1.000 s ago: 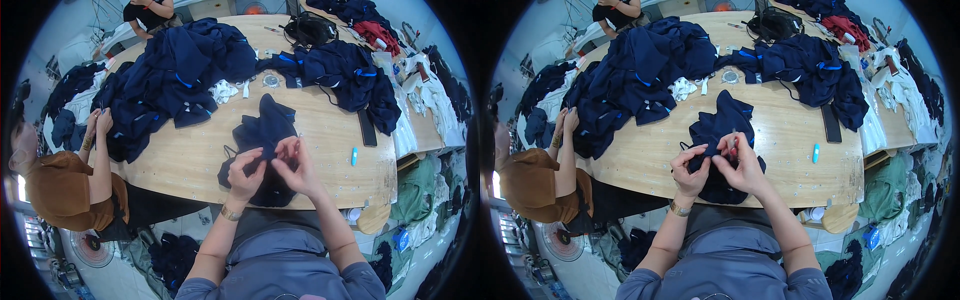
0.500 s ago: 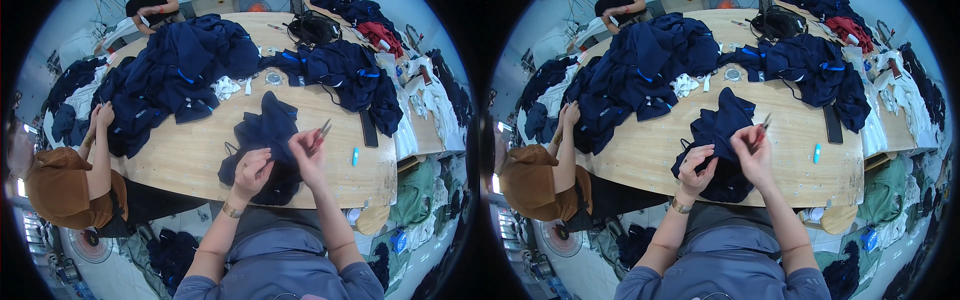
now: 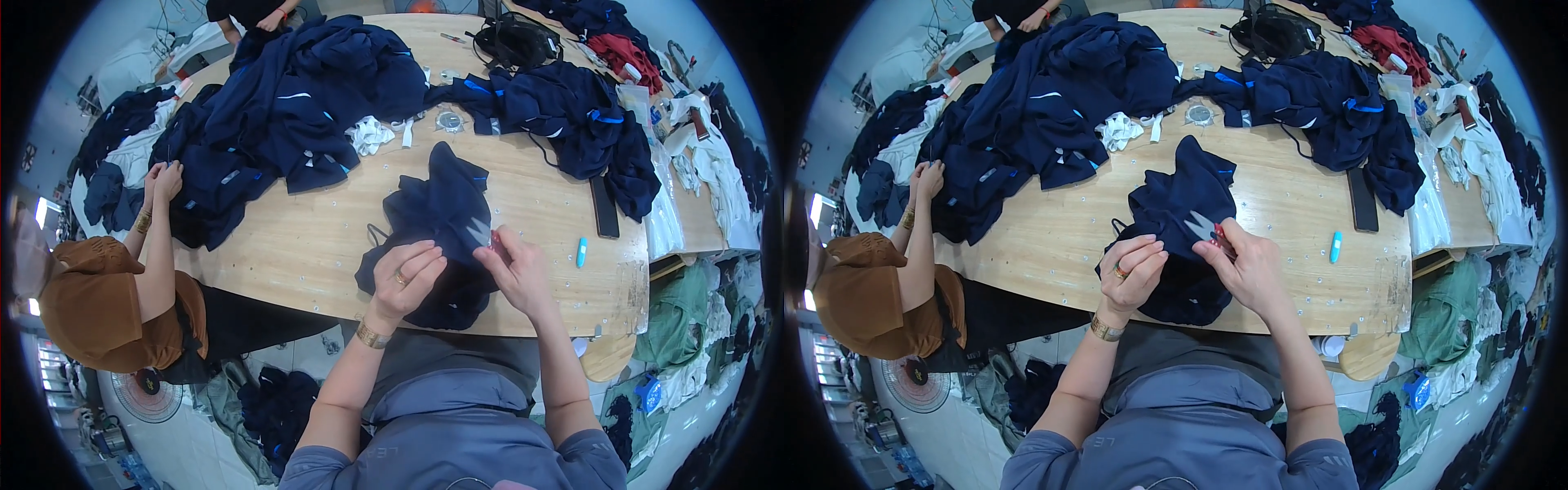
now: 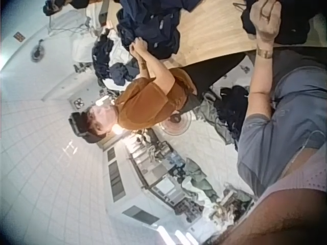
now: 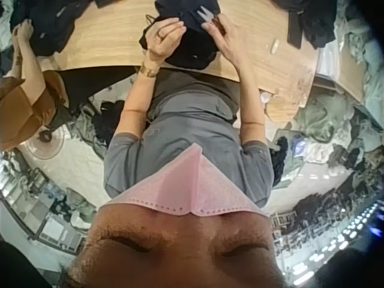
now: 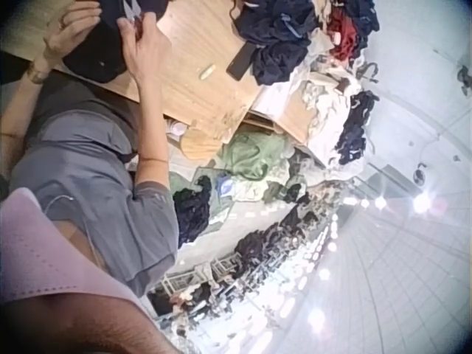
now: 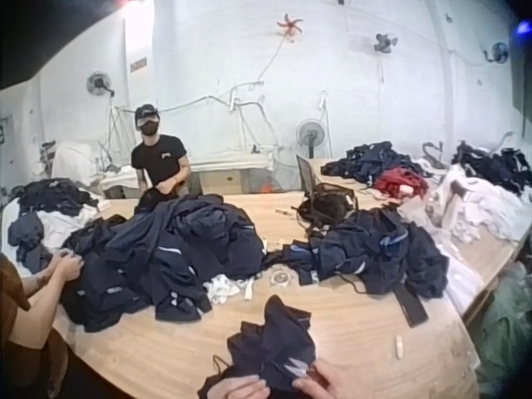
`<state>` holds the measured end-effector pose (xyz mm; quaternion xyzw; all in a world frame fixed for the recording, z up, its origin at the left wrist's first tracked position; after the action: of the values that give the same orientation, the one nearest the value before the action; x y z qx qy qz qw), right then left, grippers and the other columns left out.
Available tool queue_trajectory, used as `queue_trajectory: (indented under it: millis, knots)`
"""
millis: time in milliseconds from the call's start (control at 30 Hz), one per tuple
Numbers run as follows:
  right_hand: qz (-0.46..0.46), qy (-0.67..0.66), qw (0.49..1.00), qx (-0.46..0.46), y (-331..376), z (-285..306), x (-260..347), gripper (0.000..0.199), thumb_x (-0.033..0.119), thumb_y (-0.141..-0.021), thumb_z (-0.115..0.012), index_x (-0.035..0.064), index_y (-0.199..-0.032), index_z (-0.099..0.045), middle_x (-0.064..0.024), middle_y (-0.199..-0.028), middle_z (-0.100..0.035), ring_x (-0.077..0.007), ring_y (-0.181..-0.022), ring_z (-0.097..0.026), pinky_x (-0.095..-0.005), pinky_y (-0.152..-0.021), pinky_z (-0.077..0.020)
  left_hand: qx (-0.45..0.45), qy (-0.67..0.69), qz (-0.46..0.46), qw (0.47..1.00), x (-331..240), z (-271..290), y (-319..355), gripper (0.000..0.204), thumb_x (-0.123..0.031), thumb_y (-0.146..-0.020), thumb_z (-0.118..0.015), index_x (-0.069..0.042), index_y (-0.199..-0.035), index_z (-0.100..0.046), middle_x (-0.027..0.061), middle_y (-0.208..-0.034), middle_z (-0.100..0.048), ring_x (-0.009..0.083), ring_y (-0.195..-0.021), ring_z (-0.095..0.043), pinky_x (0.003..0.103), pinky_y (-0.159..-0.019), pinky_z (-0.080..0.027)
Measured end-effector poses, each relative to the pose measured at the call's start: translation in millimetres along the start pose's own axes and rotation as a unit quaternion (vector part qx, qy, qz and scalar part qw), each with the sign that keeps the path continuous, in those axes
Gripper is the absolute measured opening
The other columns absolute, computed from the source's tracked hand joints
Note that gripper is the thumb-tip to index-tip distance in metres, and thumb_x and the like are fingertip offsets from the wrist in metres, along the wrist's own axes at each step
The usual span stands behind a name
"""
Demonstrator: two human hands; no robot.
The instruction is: Trimming loose threads from blue fabric garments using small handheld scissors at a workbench.
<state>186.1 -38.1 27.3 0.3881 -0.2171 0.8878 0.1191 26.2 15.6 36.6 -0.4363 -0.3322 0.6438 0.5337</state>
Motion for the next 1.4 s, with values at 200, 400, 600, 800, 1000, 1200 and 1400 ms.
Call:
queue_trajectory:
  millis: [200, 400, 600, 800, 1000, 1200, 1400]
  knots:
    - [0.081, 0.160, 0.983, 0.046, 12, -4, 16, 0.041, 0.045, -0.082, -0.061, 0.0086, -0.067, -0.048, -0.0076, -0.051, -0.051, -0.0267, -0.046, -0.053, -0.0349, -0.045, -0.0395, 0.024, -0.055, -0.033, 0.998, -3, 4, 3, 0.024, 0.001, -0.063, -0.070, -0.011, -0.083, -0.066, -0.0006, -0.089, -0.066, 0.0175, -0.086, -0.060, 0.027, -0.065, -0.050]
    - [0.096, 0.192, 0.974, 0.072, 12, -5, 19, 0.042, 0.048, -0.082, -0.059, 0.0102, -0.066, -0.047, -0.0067, -0.049, -0.051, -0.0259, -0.045, -0.053, -0.0345, -0.044, -0.0387, 0.040, -0.044, -0.062, 0.996, -8, 3, -3, 0.017, -0.004, -0.065, -0.065, -0.008, -0.081, -0.067, 0.0026, -0.090, -0.065, 0.0174, -0.086, -0.059, 0.028, -0.065, -0.053]
    - [0.089, 0.189, 0.973, 0.097, 10, -10, 17, 0.044, 0.050, -0.083, -0.057, 0.0106, -0.066, -0.048, -0.0067, -0.048, -0.050, -0.0266, -0.045, -0.053, -0.0354, -0.045, -0.0389, 0.045, -0.051, -0.082, 0.994, -10, 3, -1, 0.016, -0.005, -0.066, -0.064, -0.009, -0.081, -0.067, 0.0025, -0.091, -0.065, 0.0163, -0.085, -0.058, 0.027, -0.065, -0.053]
    - [0.063, 0.164, 0.979, 0.105, 7, -11, 12, 0.041, 0.043, -0.083, -0.060, 0.0078, -0.066, -0.049, -0.0076, -0.050, -0.049, -0.0286, -0.048, -0.053, -0.0363, -0.048, -0.0400, 0.047, -0.042, -0.090, 0.994, -11, 4, 1, 0.016, -0.005, -0.066, -0.063, -0.009, -0.081, -0.067, 0.0020, -0.091, -0.065, 0.0159, -0.083, -0.057, 0.027, -0.062, -0.053]
    - [0.015, -0.003, 1.000, 0.019, -1, -6, -2, 0.040, 0.036, -0.080, -0.067, 0.0032, -0.079, -0.044, -0.0126, -0.070, -0.051, -0.0273, -0.065, -0.053, -0.0327, -0.057, -0.0408, 0.041, -0.026, -0.059, 0.997, -7, 1, 2, 0.018, -0.005, -0.064, -0.065, -0.007, -0.082, -0.067, 0.0034, -0.090, -0.065, 0.0169, -0.079, -0.058, 0.028, -0.059, -0.051]
    - [-0.026, -0.156, 0.986, 0.053, 3, -42, -33, 0.031, 0.002, -0.073, -0.066, 0.0008, -0.093, -0.043, -0.0124, -0.079, -0.053, -0.0289, -0.071, -0.054, -0.0338, -0.067, -0.0445, 0.032, -0.018, 0.182, 0.983, 11, -15, 15, 0.023, -0.001, -0.062, -0.077, -0.007, -0.082, -0.066, 0.0042, -0.081, -0.059, 0.0205, -0.070, -0.057, 0.029, -0.057, -0.047]
    - [0.141, -0.058, 0.987, -0.048, 14, -28, -12, 0.030, -0.007, -0.063, -0.061, 0.0038, -0.084, -0.042, -0.0155, -0.087, -0.055, -0.0313, -0.074, -0.055, -0.0353, -0.063, -0.0440, 0.010, 0.494, 0.702, 0.513, 14, -62, 124, 0.028, -0.034, -0.085, -0.064, -0.008, -0.095, -0.059, 0.0024, -0.089, -0.060, 0.0082, -0.067, -0.058, 0.019, -0.051, -0.043]
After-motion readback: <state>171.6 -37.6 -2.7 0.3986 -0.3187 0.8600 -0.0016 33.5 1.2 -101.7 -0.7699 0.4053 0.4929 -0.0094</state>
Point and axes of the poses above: each hand's wrist, its own y-axis away from the middle knuckle, its own z-axis out of the back of the hand, x = y × z, the point moved 8 cm from there along -y, towards the middle knuckle
